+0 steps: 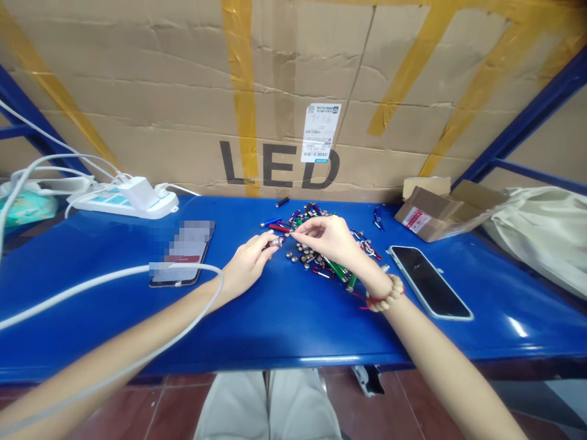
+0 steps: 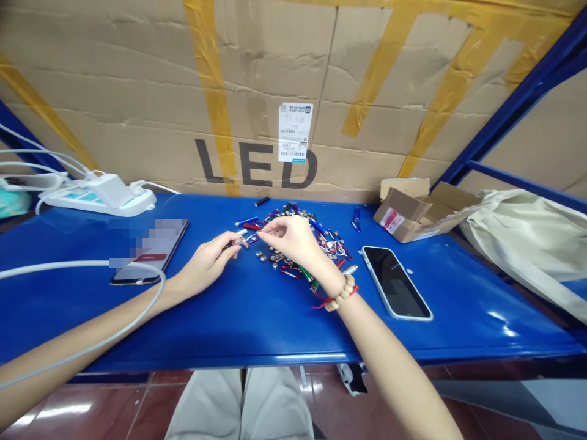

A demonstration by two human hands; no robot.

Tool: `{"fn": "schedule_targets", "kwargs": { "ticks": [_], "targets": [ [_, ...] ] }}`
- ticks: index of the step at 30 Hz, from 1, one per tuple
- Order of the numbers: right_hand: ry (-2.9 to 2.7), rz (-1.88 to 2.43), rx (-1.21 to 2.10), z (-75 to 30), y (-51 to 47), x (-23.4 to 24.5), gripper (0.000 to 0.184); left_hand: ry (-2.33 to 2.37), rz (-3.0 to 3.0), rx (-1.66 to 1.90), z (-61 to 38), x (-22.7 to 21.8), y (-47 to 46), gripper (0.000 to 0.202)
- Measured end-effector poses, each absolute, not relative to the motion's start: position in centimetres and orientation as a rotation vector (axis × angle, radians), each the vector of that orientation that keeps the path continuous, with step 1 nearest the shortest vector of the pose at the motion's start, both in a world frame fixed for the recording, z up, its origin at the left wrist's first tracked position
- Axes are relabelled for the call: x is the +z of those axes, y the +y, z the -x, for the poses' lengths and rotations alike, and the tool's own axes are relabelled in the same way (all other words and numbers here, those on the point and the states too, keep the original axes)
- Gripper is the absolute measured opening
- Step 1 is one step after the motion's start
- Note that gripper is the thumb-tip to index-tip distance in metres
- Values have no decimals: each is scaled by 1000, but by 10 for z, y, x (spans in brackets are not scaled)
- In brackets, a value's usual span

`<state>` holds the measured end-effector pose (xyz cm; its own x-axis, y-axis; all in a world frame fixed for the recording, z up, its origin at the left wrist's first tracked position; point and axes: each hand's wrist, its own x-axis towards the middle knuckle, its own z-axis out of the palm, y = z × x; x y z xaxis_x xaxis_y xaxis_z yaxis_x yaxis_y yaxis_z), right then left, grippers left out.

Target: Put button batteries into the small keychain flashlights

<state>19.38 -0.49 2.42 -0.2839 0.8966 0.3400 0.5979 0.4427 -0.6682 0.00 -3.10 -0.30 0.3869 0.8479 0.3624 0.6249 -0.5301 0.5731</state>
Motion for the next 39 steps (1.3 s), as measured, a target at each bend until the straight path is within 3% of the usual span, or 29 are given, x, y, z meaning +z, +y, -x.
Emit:
{"fn": "schedule_targets", "kwargs": {
  "ticks": [5, 18, 32, 35, 39],
  "targets": [
    [-2024, 1079, 771, -186, -16, 30, 22, 1268, -2363, 898, 1, -3, -31, 21],
    [-2100, 1036, 716, -184, -20, 32, 17, 1120, -2432, 924, 10, -11, -26, 27],
    [-2626, 833, 293, -187, -25, 27, 26, 1031, -2621, 755, 16, -13, -32, 29],
    [-2578, 817, 424, -185, -25, 24, 27, 1035, -2678, 742, 16, -13, -33, 28],
    [-2342, 878, 951, -183, -22, 21, 31, 1077, -2673, 830, 15, -11, -33, 27]
  ]
}}
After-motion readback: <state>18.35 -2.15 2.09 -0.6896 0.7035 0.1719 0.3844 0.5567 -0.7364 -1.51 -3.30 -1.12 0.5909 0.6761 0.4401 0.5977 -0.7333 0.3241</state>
